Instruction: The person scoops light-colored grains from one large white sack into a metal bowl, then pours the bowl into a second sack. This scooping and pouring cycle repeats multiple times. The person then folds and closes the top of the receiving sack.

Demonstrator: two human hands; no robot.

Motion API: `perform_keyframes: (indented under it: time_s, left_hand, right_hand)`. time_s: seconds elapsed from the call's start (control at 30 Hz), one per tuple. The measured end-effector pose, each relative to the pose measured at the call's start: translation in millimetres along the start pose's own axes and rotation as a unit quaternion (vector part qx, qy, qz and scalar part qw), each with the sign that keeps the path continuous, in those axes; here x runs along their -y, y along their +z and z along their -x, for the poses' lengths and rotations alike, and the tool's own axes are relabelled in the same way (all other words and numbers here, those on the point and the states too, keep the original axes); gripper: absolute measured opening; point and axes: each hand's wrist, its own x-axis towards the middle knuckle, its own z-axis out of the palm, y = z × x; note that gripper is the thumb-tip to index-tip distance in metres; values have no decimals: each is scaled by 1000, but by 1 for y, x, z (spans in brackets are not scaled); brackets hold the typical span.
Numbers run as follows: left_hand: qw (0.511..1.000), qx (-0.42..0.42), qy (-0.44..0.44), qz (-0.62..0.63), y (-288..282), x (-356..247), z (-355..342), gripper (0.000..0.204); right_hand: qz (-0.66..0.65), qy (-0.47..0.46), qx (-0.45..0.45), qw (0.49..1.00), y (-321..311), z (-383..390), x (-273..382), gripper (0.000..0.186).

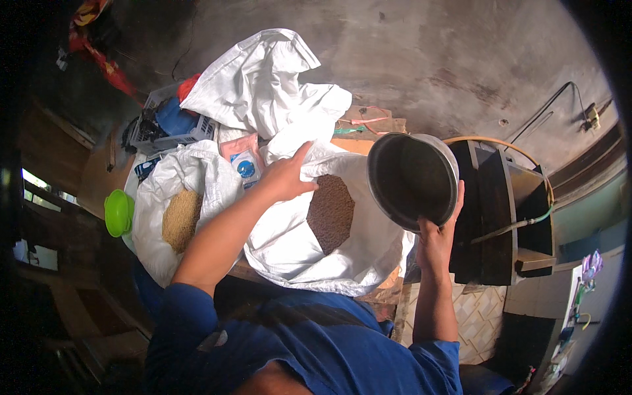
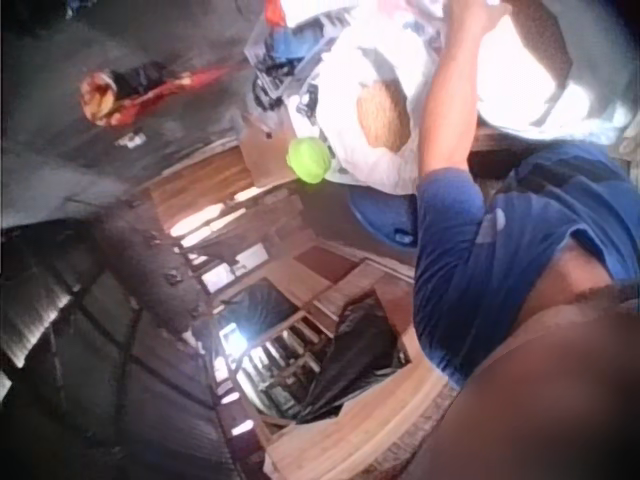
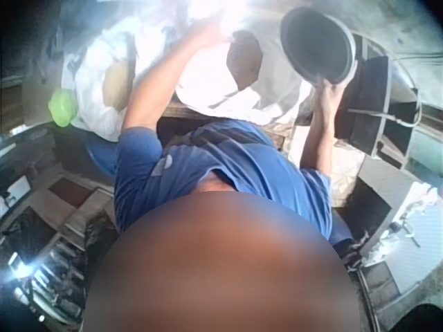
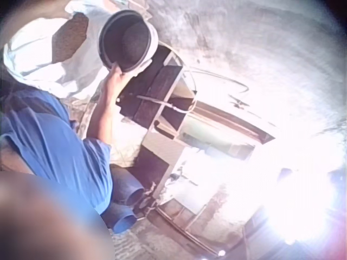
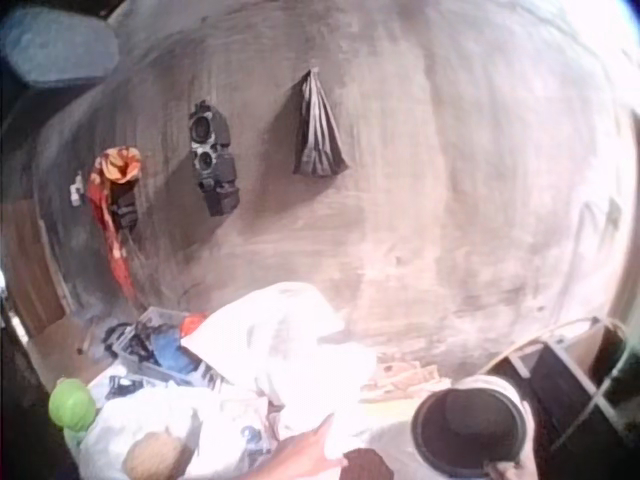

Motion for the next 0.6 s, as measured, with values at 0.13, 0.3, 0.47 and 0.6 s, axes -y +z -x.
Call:
perform_keyframes:
  time_s: [0.13, 0.3, 0.47, 0.6]
  left_hand:
    - [994, -90, 48, 50, 7, 4, 9, 50]
    - [969, -181, 118, 123, -33, -9, 64, 33]
    - [930, -235, 99, 265, -78, -1, 133, 37]
    - [946, -239, 10, 217, -71, -1, 124, 44]
  right_hand:
    - [-29, 16, -20, 999, -7, -9, -4, 104]
    - [-6, -3, -67, 998, -21, -19, -10, 80]
    - [-86, 18, -89, 992, -34, -23, -11, 44]
    - [-85, 3, -64, 994, -32, -26, -15, 47]
